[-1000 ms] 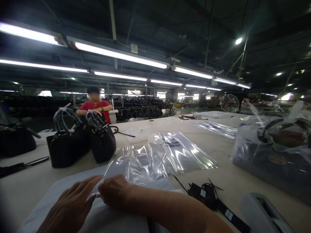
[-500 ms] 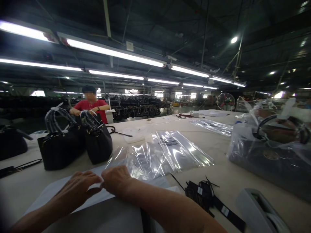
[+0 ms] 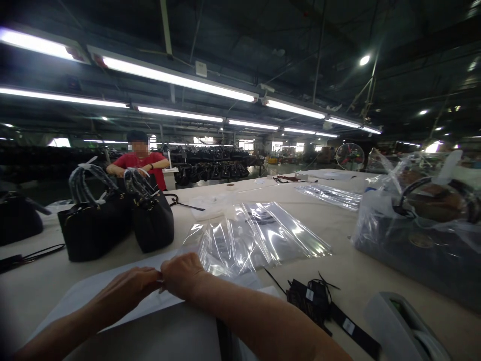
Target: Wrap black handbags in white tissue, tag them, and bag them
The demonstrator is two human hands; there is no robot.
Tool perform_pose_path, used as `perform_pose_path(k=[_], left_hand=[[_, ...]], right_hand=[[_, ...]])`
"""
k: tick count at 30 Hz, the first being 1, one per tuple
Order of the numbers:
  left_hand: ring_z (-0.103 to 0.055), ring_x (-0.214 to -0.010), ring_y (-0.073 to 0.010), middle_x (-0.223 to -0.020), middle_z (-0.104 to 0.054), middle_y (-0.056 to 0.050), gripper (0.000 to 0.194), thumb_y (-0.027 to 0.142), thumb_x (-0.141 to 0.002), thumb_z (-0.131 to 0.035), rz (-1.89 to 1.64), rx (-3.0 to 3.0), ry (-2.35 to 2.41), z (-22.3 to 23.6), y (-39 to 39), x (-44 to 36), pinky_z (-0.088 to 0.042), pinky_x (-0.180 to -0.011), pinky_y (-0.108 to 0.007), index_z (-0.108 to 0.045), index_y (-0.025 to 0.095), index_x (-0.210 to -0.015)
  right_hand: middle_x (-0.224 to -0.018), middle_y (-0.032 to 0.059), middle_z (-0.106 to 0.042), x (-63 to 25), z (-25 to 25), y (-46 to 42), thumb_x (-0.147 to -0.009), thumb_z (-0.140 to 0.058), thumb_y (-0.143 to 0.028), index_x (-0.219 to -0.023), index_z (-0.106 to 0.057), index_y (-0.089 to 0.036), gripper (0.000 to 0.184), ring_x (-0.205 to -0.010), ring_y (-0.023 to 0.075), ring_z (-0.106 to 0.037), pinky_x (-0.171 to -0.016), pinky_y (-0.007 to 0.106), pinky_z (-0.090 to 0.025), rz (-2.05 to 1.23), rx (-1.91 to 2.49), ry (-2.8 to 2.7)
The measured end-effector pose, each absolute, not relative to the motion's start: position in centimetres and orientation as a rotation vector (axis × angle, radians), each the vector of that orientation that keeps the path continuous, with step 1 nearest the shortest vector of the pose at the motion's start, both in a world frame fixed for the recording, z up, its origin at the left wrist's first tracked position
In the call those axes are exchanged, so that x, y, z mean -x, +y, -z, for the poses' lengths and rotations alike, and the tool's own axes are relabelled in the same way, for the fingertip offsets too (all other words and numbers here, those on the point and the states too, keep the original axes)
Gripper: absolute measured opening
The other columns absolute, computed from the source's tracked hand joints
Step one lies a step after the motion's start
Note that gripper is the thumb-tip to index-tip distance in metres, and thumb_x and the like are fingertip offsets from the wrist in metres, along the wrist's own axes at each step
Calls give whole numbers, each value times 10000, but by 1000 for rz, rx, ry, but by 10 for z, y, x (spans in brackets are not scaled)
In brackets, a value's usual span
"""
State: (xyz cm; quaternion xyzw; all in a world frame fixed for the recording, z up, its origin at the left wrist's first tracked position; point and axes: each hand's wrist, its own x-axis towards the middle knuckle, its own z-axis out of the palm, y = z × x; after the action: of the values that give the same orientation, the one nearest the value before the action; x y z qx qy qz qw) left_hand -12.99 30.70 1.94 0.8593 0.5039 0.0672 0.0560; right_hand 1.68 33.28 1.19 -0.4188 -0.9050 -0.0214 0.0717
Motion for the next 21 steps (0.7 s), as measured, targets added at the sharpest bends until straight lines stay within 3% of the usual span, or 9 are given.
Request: perform_pose_path(k=[5,8,12,14,17,21], left_hand=[[-588,-712,-181,-716,-627,-23,419,329,-891,-225,-183,-2538,1645,-19,310,134,-361,-629,-280,-570,205,-689],[-579,-688,-185,-706,-609,-31,383,325,-892,-220,-190,-2495,1845,-20,311,136,-347,-606,-275,-518,196,-688],[-582,-697,-191,-737,-617,-48,338,294,-896,-221,-137,-2493,1962,-22,311,140,-340,-622,-278,-499,194,-730],[-582,-694,-188,-750,-622,-51,326,280,-896,-223,-130,-2502,1972,-23,309,140,-337,-621,-274,-492,194,-732],[-572,-656,-190,-715,-619,-56,311,246,-883,-235,-97,-2522,2002,-23,307,138,-320,-595,-279,-483,191,-702],[-566,-624,-193,-672,-614,-57,269,200,-847,-282,-68,-2525,2070,-21,307,134,-299,-568,-282,-496,188,-685]], right_hand=[[-983,116,-684,-16,-14,331,-741,-712,-413,-1023,-615,-153,396,-891,271,-649,-739,358,-506,8,1252,-2702],[-908,54,-686,-19,-14,337,-668,-758,-462,-1034,-612,-193,477,-881,240,-641,-775,347,-489,-286,1331,-2578],[-692,-33,-607,-29,-9,349,-725,-727,-397,-874,-647,-176,278,-646,115,-595,-609,207,-462,-949,1285,-2237],[-607,-42,-554,-31,-7,351,-806,-653,-340,-768,-640,-152,193,-567,89,-557,-534,175,-425,-1067,1292,-2141],[-626,-21,-592,-30,-7,346,-875,-564,-312,-775,-643,-164,196,-638,115,-601,-578,189,-431,-830,1336,-2229],[-832,76,-689,-23,-8,338,-943,-432,-343,-977,-610,-163,255,-788,218,-658,-638,281,-470,-171,1306,-2557]])
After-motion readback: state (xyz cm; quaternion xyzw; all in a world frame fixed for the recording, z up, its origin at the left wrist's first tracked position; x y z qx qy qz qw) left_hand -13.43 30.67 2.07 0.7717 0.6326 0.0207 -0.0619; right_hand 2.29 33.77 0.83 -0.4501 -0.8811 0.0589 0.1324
